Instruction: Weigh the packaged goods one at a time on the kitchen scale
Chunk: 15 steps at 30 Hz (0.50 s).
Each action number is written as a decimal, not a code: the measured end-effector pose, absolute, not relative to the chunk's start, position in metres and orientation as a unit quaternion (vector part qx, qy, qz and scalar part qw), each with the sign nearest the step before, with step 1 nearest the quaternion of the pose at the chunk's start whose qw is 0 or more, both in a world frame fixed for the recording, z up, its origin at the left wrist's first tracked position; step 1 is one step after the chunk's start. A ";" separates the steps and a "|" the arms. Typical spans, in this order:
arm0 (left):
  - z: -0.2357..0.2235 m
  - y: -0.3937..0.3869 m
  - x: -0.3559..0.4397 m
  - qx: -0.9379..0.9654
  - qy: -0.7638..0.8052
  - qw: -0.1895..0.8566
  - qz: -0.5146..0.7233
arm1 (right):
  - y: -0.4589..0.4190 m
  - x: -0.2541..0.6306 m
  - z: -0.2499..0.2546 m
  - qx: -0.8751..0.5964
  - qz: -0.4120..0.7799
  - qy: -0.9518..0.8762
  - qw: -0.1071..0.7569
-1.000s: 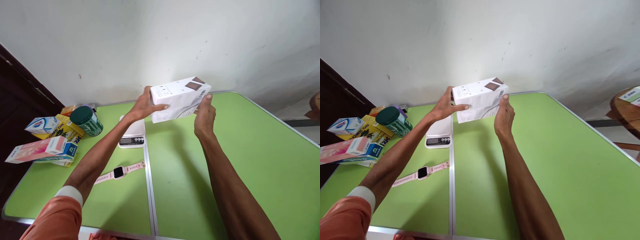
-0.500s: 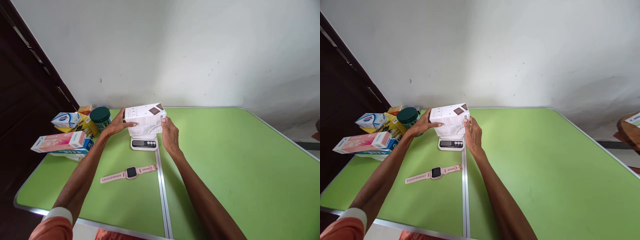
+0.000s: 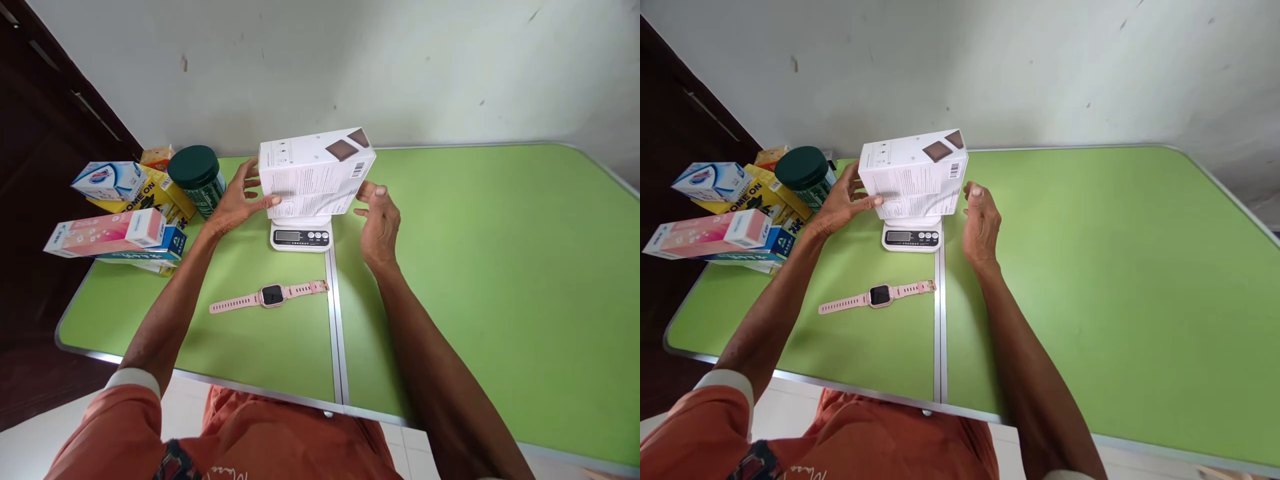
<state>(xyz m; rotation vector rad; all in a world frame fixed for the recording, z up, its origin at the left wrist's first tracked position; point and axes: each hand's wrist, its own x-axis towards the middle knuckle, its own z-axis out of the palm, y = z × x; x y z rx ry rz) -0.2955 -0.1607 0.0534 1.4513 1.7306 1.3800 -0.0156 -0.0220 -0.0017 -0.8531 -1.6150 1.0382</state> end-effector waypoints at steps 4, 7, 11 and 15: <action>0.017 -0.163 -0.291 0.507 0.628 0.234 0.543 | -0.013 -0.020 -0.024 -0.358 0.463 -0.628 0.513; -0.003 -0.163 -0.277 0.487 0.609 0.227 0.583 | -0.003 -0.031 -0.035 -0.362 0.505 -0.578 0.529; -0.010 -0.166 -0.261 0.480 0.606 0.201 0.602 | 0.007 -0.046 -0.039 -0.344 0.548 -0.533 0.546; -0.005 -0.168 -0.255 0.485 0.612 0.186 0.597 | 0.007 -0.050 -0.036 -0.327 0.562 -0.530 0.545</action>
